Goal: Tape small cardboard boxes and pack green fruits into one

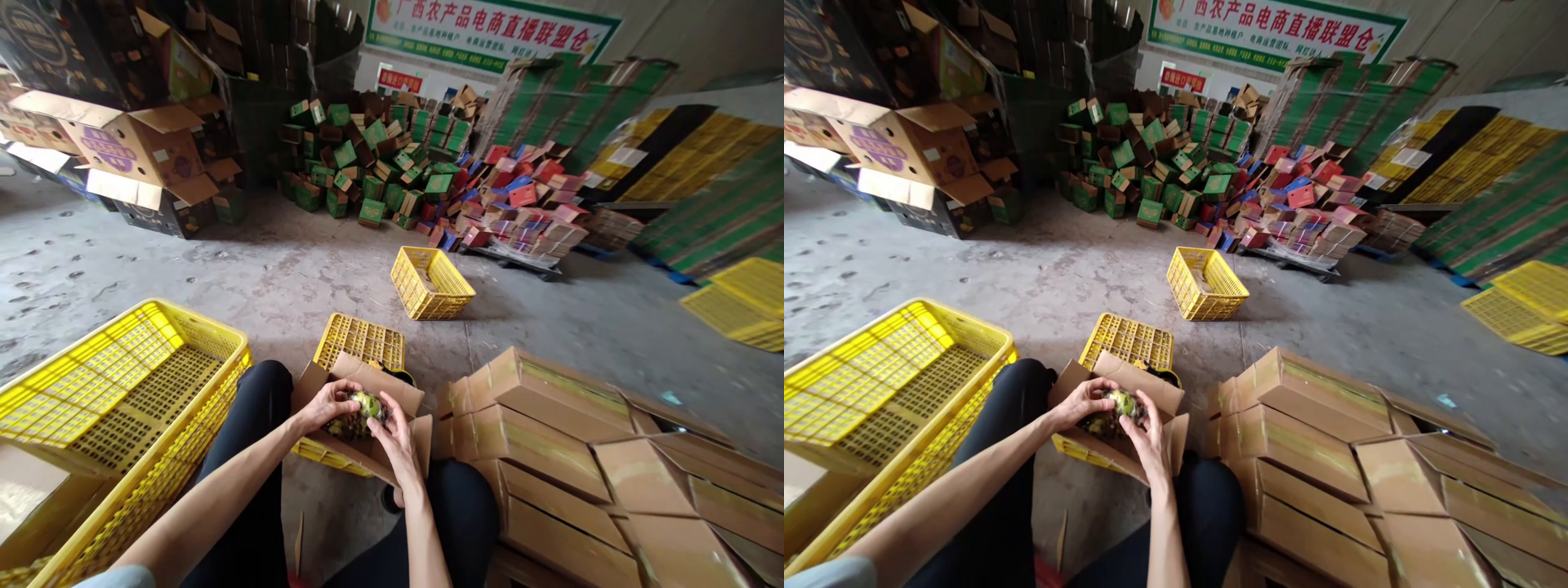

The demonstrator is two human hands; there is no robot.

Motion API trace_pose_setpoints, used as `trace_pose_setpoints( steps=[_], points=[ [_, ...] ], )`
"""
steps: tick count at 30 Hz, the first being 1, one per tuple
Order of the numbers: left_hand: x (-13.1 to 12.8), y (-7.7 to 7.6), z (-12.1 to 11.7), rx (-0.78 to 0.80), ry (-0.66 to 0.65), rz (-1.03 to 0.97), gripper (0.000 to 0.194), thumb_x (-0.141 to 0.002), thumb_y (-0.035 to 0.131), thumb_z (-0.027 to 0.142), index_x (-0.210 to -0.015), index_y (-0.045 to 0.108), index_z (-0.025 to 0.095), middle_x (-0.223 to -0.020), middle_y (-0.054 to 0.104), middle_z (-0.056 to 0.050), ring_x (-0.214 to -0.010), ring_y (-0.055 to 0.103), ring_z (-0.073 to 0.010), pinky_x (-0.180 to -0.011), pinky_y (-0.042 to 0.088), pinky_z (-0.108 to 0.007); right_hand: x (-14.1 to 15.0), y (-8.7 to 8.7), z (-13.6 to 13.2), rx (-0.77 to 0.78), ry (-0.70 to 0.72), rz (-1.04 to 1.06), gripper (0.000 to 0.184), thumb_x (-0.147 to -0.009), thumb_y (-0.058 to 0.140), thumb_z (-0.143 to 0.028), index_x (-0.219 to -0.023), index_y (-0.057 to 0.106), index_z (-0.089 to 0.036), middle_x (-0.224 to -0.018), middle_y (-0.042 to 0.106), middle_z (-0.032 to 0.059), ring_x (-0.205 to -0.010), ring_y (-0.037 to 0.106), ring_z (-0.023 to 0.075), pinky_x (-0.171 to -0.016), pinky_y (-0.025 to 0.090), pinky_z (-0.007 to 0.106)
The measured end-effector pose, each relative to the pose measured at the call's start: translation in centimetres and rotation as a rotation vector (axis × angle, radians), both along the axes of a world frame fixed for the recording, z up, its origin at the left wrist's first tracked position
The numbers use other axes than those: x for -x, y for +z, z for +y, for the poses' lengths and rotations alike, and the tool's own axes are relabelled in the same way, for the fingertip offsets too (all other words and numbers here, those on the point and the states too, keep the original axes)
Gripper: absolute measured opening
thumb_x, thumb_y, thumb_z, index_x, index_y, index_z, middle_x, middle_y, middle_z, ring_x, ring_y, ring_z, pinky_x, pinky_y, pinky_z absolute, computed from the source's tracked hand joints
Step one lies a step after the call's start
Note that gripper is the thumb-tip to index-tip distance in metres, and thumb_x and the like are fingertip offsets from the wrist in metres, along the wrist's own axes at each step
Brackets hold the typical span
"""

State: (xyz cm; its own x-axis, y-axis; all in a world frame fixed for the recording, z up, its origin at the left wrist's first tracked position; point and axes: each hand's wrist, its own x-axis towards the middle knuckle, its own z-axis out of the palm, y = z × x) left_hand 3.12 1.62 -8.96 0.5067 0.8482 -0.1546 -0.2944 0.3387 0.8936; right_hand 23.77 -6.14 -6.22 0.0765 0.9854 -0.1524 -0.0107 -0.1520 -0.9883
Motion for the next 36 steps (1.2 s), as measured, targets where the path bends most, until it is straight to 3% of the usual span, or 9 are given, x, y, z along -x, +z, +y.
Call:
trace_pose_setpoints(
  steps=[5,8,16,19,23,28,33,36],
  points=[
    [0.0,-0.1,0.0,-0.029,0.038,-0.006,0.098,-0.063,0.102,0.030,-0.150,0.059,0.022,-0.123,0.071,-0.012,-0.096,0.068,-0.0200,-0.085,0.055,-0.031,0.1,-0.1,0.0,0.027,-0.023,0.044,0.060,-0.079,0.085,-0.047,-0.134,0.067,-0.030,-0.143,0.069,0.0071,-0.127,0.069,0.0327,-0.108,0.057,0.049],
    [-0.3,-0.4,0.2,0.018,0.026,-0.085,0.110,-0.059,0.103,0.022,-0.156,0.053,0.027,-0.137,0.065,-0.015,-0.098,0.067,-0.0190,-0.089,0.054,-0.035,0.1,-0.4,0.0,0.052,-0.044,0.081,0.058,-0.079,0.082,-0.047,-0.133,0.066,-0.032,-0.143,0.070,0.0062,-0.124,0.070,0.0323,-0.105,0.059,0.049],
    [-0.4,-0.6,0.2,0.070,-0.071,-0.167,0.075,-0.058,0.104,0.024,-0.128,0.076,0.020,-0.115,0.075,-0.008,-0.094,0.068,-0.0184,-0.089,0.053,-0.032,0.3,-0.6,0.0,0.079,-0.118,0.257,0.052,-0.074,0.084,-0.040,-0.123,0.072,-0.028,-0.138,0.072,0.0075,-0.120,0.072,0.0309,-0.095,0.064,0.045],
    [-0.3,0.1,0.0,0.014,-0.062,-0.121,0.066,-0.062,0.103,0.029,-0.122,0.078,0.018,-0.109,0.077,-0.008,-0.096,0.070,-0.0212,-0.091,0.053,-0.033,0.3,-0.7,0.0,0.147,-0.090,0.315,0.055,-0.075,0.083,-0.042,-0.126,0.072,-0.026,-0.124,0.079,0.0087,-0.103,0.079,0.0303,-0.082,0.067,0.043],
    [-0.1,1.1,-0.3,-0.061,-0.112,-0.111,0.054,-0.071,0.098,0.037,-0.118,0.079,0.018,-0.116,0.077,-0.010,-0.111,0.069,-0.0261,-0.102,0.050,-0.035,0.5,-0.5,-0.2,0.218,-0.022,0.316,0.057,-0.078,0.080,-0.046,-0.130,0.070,-0.025,-0.108,0.082,0.0085,-0.082,0.083,0.0284,-0.065,0.066,0.036],
    [0.1,1.8,-0.5,-0.020,-0.181,-0.155,0.061,-0.074,0.097,0.039,-0.127,0.074,0.019,-0.119,0.076,-0.011,-0.110,0.070,-0.0264,-0.096,0.052,-0.034,0.8,-0.8,-0.3,0.232,0.029,0.250,0.056,-0.080,0.080,-0.051,-0.129,0.066,-0.027,-0.106,0.081,0.0060,-0.071,0.081,0.0216,-0.051,0.057,0.025],
    [-0.1,1.5,-0.4,-0.057,-0.180,-0.145,0.066,-0.071,0.099,0.037,-0.129,0.073,0.018,-0.117,0.077,-0.011,-0.105,0.072,-0.0258,-0.094,0.052,-0.034,0.6,-2.0,0.3,0.152,-0.004,0.063,0.050,-0.075,0.083,-0.056,-0.113,0.070,-0.026,-0.102,0.080,0.0052,-0.067,0.072,0.0178,-0.044,0.046,0.022],
    [-0.4,0.8,-0.1,-0.081,-0.125,-0.120,0.064,-0.069,0.100,0.039,-0.122,0.075,0.016,-0.115,0.077,-0.011,-0.104,0.072,-0.0265,-0.096,0.052,-0.036,0.3,-2.1,0.5,0.095,-0.017,0.004,0.047,-0.077,0.081,-0.052,-0.115,0.071,-0.027,-0.112,0.080,0.0074,-0.085,0.075,0.0242,-0.054,0.054,0.027]
  ],
)
